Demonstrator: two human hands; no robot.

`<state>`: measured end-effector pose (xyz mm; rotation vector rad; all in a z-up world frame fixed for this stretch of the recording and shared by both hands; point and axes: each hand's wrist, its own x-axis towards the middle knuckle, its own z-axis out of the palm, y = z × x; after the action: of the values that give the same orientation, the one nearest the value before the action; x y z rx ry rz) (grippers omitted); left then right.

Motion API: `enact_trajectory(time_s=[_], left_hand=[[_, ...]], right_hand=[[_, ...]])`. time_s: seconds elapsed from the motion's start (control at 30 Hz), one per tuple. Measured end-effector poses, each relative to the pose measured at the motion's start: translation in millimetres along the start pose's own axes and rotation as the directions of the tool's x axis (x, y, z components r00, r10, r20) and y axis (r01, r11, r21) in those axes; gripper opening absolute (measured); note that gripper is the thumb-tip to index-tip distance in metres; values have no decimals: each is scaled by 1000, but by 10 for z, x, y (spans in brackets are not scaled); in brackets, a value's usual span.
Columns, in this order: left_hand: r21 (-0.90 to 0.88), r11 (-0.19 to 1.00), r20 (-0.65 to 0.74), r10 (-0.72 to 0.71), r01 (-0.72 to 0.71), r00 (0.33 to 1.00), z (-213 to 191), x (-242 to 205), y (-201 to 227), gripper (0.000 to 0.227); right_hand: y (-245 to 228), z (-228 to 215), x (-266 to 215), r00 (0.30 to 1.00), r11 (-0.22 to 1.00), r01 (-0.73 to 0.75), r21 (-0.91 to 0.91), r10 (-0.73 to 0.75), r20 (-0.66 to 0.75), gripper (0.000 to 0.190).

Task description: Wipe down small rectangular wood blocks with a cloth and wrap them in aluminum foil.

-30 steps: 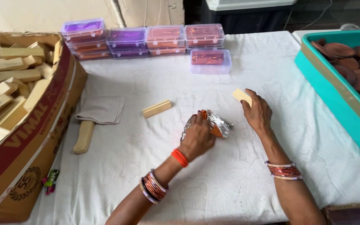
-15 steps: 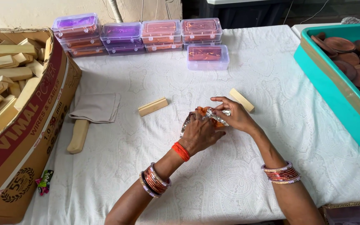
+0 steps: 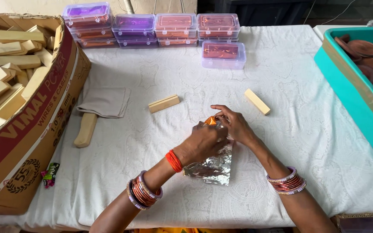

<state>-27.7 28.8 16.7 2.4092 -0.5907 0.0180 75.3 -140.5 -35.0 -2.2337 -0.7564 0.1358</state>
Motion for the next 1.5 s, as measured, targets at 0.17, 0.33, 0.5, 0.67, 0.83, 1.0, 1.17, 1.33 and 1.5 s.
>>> enact_trajectory(time_s=[0.17, 0.33, 0.5, 0.67, 0.83, 1.0, 1.17, 1.33, 1.5], left_hand=[[413, 807, -57, 486, -423, 872, 492, 145, -595, 30], [493, 846, -188, 333, -204, 924, 323, 147, -800, 37], [459, 887, -98, 106, -50, 990, 243, 276, -860, 60], [452, 889, -65, 114, -72, 991, 97, 438, -935, 56], [560, 825, -26, 108, -76, 994, 220, 590, -1126, 48], [576, 812, -36, 141, -95, 989, 312, 696, -1334, 56], [610, 792, 5, 30, -27, 1000, 298, 837, -1393, 53], [695, 718, 2, 63, -47, 998, 297, 795, -1383, 50], [714, 700, -47, 99, -36, 994, 337, 757, -1424, 54]], right_hand=[[93, 69, -11, 981, 984, 177, 21, -175, -78, 55], [-93, 3, -11, 763, 784, 317, -534, -545, -349, 54], [4, 264, -98, 671, 633, 462, -621, -707, -222, 31], [-164, 346, -197, 665, 645, 584, -492, -728, -166, 13], [-189, 453, -245, 815, 737, 520, -432, -580, -9, 12], [-114, 450, -255, 954, 826, 277, -491, -296, 39, 32], [-128, 491, -400, 948, 818, 318, -479, -274, 162, 62], [-385, 412, -679, 934, 813, 332, -478, -212, 288, 66], [-583, 429, -954, 886, 766, 422, -485, -234, 402, 66]])
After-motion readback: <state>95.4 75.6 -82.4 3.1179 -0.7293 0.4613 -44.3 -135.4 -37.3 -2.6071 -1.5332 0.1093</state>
